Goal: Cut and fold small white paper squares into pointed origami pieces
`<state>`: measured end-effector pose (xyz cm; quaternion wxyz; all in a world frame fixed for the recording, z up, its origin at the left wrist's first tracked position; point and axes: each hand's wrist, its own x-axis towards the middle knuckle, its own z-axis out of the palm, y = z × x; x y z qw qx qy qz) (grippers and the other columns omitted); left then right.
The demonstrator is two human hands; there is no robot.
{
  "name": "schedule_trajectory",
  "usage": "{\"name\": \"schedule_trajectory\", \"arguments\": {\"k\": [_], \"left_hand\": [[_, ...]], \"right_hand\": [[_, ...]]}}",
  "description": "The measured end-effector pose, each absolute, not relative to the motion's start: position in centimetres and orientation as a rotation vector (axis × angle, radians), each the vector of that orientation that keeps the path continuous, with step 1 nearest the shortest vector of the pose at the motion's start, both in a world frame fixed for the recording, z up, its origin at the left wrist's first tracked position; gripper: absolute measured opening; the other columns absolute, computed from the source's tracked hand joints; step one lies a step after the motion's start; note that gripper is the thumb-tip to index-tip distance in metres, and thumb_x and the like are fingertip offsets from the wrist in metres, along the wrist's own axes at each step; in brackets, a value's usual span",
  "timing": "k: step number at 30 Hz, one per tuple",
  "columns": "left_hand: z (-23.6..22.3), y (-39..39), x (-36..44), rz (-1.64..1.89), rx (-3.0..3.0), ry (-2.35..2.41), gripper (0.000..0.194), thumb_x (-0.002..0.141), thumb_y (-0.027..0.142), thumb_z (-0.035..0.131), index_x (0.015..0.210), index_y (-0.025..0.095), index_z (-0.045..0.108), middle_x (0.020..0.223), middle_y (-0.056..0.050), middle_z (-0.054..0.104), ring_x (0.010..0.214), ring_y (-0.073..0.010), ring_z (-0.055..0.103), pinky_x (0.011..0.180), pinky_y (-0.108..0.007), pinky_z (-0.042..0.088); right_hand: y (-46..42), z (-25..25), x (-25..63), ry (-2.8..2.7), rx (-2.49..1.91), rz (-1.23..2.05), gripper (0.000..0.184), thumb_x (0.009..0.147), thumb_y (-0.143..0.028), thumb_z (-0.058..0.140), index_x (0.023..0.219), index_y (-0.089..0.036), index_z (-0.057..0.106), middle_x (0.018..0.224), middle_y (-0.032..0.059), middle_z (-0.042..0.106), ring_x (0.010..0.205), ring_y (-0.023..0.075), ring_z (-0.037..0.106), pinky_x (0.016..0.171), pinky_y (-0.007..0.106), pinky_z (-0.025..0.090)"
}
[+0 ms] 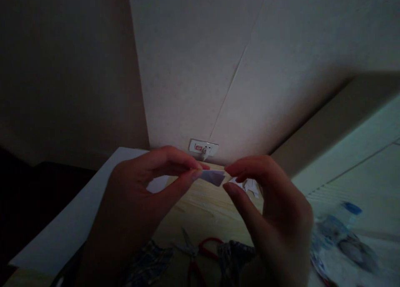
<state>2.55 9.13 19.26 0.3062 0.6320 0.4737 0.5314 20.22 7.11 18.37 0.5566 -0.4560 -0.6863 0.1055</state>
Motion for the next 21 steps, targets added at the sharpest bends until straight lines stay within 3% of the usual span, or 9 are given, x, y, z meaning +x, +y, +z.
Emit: {"name": "schedule_trajectory", "arguments": {"k": [9,21], "left_hand": [[19.0,9.4,2.9,1.386,1.735,1.105,0.015,0.081,0.015,0.070,0.078,0.030,0.073,0.085,0.010,0.080,0.083,-0.0123,0.075,0.080,-0.020,0.058],[19.9,9.1,3.2,1.348,1.819,1.115,0.013,0.079,0.017,0.068,0.073,0.029,0.069,0.078,0.009,0.077,0.072,-0.0133,0.070,0.077,-0.022,0.057]], "right_hand": [[7.2,18.6,19.5,-1.621,-1.047,0.281,0.016,0.090,-0.009,0.065,0.085,-0.024,0.064,0.081,-0.0062,0.065,0.077,0.0116,0.059,0.068,0.026,0.046],[6.7,19.1,18.4,-1.612,-1.040,0.318,0.016,0.089,-0.009,0.064,0.080,-0.022,0.063,0.076,-0.0060,0.064,0.071,0.0098,0.059,0.064,0.025,0.044]]}}
